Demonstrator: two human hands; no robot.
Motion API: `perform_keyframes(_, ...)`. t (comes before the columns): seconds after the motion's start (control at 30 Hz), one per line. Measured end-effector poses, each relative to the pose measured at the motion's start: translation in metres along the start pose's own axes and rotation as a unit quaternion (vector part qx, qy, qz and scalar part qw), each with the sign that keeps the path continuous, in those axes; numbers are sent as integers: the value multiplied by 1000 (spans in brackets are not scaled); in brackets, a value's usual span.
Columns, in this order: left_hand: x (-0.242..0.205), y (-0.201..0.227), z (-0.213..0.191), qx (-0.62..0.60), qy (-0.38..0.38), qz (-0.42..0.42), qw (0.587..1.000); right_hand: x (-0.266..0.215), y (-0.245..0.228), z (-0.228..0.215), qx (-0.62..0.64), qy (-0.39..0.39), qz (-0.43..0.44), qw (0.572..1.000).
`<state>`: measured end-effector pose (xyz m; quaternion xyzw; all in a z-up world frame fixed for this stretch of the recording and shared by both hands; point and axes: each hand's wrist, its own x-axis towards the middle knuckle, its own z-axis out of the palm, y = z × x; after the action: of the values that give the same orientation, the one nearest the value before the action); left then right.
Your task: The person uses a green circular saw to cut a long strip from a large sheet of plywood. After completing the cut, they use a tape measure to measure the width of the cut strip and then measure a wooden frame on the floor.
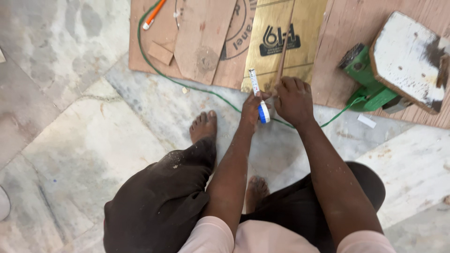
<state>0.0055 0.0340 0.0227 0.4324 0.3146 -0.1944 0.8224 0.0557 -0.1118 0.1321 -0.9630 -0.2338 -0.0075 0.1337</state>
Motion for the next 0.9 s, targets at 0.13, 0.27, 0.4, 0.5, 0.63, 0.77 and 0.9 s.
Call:
perform_keyframes(0.13, 22, -4, 22, 25, -34, 17, 999, -5, 7, -2, 113, 23, 54, 992)
perform_keyframes(0.27, 26, -4, 40, 83, -19, 24, 996, -15, 39, 16, 156, 141, 178, 961)
perform_keyframes(0.4, 21, -1, 48, 165, 26, 118, 979, -17, 81, 49, 401, 159, 404, 807)
perform_keyframes(0.5, 21, 6, 52, 194, 61, 138, 969, -6, 84, 50, 546, 95, 480, 680)
perform_keyframes(0.63, 15, 17, 61, 194, 96, 176, 960, 11, 62, 22, 450, 128, 478, 744)
perform_keyframes(0.77, 9, 21, 75, 187, 28, 168, 968, 3, 58, 3, 358, 180, 440, 804)
perform_keyframes(0.9, 10, 3, 85, 256, 9, 150, 955, -18, 75, 3, 241, 193, 441, 843)
